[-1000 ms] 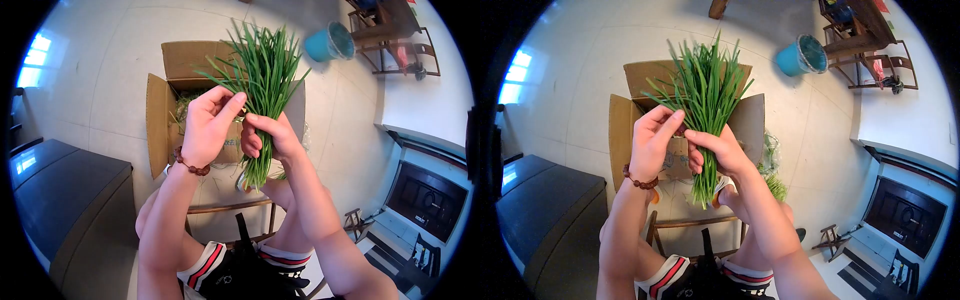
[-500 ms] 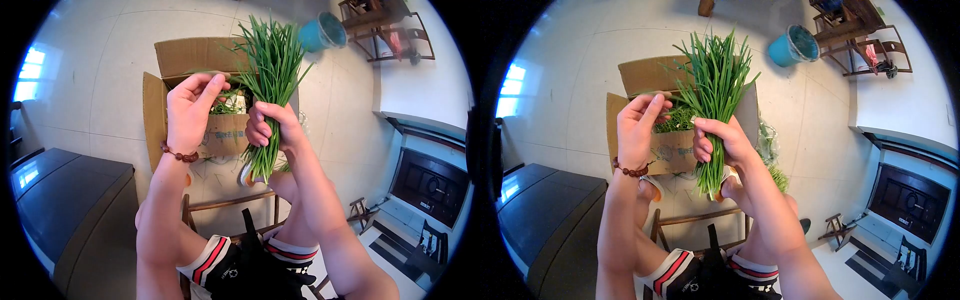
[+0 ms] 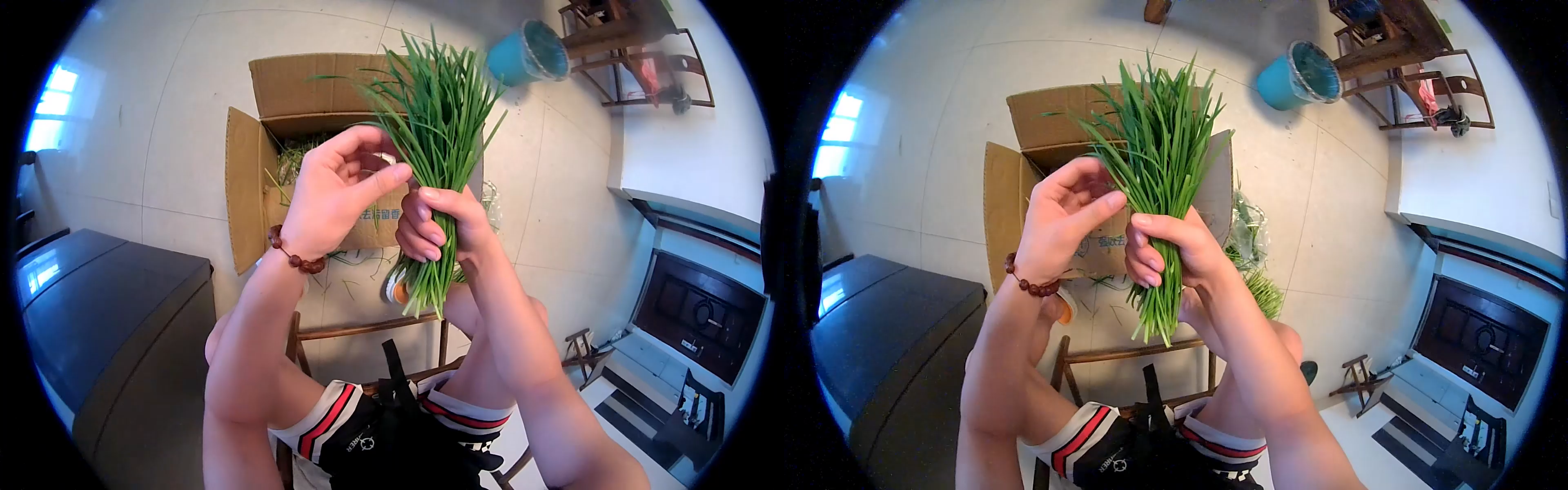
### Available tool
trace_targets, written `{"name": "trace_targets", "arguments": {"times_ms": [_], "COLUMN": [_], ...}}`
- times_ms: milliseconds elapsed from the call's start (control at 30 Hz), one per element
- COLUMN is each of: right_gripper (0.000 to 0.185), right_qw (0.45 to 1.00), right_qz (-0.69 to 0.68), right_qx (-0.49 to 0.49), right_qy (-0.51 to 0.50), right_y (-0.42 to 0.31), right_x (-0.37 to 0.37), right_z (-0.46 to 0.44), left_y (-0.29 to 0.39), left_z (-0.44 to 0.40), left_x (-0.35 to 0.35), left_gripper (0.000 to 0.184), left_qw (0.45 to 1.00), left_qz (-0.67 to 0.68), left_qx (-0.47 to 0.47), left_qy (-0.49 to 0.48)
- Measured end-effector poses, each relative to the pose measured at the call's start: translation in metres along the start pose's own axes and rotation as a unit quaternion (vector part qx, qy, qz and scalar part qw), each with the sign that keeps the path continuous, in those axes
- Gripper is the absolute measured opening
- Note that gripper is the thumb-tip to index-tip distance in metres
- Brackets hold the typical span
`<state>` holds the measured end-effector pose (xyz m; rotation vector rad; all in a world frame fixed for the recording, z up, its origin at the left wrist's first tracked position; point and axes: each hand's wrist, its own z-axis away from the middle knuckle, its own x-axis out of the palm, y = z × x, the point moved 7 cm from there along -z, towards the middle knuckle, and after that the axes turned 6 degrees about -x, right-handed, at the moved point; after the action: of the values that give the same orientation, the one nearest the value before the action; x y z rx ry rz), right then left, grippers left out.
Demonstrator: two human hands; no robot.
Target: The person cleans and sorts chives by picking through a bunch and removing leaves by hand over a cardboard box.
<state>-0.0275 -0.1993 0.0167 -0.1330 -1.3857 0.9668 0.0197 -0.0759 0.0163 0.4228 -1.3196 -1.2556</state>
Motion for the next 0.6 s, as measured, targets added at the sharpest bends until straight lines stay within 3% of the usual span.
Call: {"name": "trace_targets", "arguments": {"times_ms": [233, 400, 600], "right_gripper": [0.026, 0.027, 0.026], "right_qw": [0.968, 0.958, 0.954], "right_qz": [-0.225, -0.239, -0.246], "right_qx": [-0.013, -0.015, -0.033], "right_qy": [-0.11, -0.159, -0.166], "right_y": [-0.005, -0.008, -0.011], "right_x": [0.006, 0.008, 0.009], "right_z": [0.012, 0.015, 0.016], "left_y": [-0.003, -0.002, -0.011], "left_z": [-0.001, 0.008, 0.006], "left_x": [0.007, 0.007, 0.004], "left_gripper": [0.032, 0.021, 0.024], "left_qw": [0.999, 0.997, 0.994], "left_qz": [-0.015, -0.052, -0.045], "left_qx": [0.018, -0.041, -0.087], "left_qy": [-0.024, -0.031, -0.04]}}
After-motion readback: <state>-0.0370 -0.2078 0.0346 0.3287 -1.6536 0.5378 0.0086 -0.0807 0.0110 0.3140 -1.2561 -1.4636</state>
